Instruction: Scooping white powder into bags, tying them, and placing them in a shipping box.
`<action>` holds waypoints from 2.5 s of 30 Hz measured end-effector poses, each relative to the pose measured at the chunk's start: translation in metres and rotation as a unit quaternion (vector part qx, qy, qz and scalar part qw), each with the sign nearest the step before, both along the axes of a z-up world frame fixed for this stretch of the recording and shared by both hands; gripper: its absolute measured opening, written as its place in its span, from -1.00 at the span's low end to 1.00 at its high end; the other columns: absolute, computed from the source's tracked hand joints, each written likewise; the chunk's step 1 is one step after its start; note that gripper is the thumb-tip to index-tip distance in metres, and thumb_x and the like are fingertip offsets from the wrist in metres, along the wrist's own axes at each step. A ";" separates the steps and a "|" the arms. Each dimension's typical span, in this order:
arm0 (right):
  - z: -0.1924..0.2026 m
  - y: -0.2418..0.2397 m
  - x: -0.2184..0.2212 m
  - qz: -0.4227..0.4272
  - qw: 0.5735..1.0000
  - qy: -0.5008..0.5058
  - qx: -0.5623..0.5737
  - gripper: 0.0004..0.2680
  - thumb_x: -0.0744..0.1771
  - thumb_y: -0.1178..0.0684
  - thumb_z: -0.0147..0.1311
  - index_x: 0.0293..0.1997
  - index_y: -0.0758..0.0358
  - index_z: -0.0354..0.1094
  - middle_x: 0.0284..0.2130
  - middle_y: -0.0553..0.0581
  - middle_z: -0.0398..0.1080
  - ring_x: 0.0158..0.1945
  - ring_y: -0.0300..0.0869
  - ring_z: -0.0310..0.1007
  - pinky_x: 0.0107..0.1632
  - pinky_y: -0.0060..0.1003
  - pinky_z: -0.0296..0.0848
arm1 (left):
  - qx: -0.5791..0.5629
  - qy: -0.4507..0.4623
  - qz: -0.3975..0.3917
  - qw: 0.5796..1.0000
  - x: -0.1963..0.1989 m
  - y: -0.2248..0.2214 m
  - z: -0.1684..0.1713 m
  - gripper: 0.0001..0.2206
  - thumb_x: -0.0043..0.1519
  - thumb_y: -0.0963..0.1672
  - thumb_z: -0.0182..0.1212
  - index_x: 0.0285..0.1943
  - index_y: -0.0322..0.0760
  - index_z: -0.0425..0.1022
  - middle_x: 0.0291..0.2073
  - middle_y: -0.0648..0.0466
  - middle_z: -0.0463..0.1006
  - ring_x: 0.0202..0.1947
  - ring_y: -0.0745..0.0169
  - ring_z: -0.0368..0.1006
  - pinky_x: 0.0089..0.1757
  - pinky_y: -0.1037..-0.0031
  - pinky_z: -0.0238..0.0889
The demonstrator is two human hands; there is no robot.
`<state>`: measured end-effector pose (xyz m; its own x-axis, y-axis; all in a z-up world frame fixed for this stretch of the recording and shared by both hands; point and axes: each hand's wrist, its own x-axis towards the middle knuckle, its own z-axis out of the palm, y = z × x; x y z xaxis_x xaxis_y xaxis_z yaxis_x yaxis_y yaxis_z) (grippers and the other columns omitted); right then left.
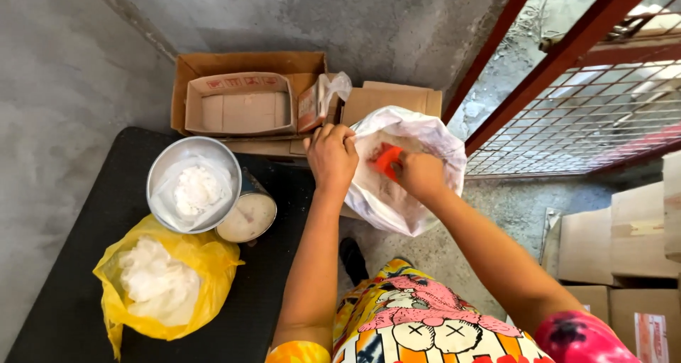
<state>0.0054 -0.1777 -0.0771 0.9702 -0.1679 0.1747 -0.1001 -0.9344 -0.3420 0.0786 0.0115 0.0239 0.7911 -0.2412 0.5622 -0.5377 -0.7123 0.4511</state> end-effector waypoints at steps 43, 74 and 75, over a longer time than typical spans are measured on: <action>0.009 0.000 -0.035 0.006 0.999 0.019 0.039 -0.80 0.28 -0.18 0.21 -0.33 0.11 0.52 -0.52 0.27 0.50 -0.41 0.19 0.53 -0.34 0.10 0.48 | 0.016 0.072 0.028 0.997 -0.055 0.034 -0.011 -0.69 0.14 -0.04 0.39 -0.52 -0.24 0.38 -0.54 0.04 0.50 -0.41 -0.08 0.46 -0.29 0.10 0.12; 0.009 0.033 -0.002 0.017 0.993 -0.023 0.117 -0.80 0.28 -0.12 0.24 -0.33 0.20 0.51 -0.48 0.29 0.52 -0.38 0.20 0.54 -0.30 0.07 0.49 | 0.011 0.086 0.031 0.996 -0.055 0.036 -0.007 -0.71 0.13 -0.05 0.38 -0.51 -0.25 0.41 -0.52 0.02 0.52 -0.39 -0.09 0.48 -0.26 0.09 0.15; 0.010 0.029 -0.007 0.019 0.991 -0.034 0.130 -0.80 0.27 -0.12 0.25 -0.32 0.21 0.52 -0.47 0.29 0.52 -0.39 0.19 0.55 -0.30 0.06 0.49 | 0.012 0.096 0.031 0.995 -0.055 0.036 -0.007 -0.71 0.13 -0.05 0.38 -0.52 -0.25 0.41 -0.53 0.03 0.52 -0.39 -0.09 0.48 -0.26 0.09 0.15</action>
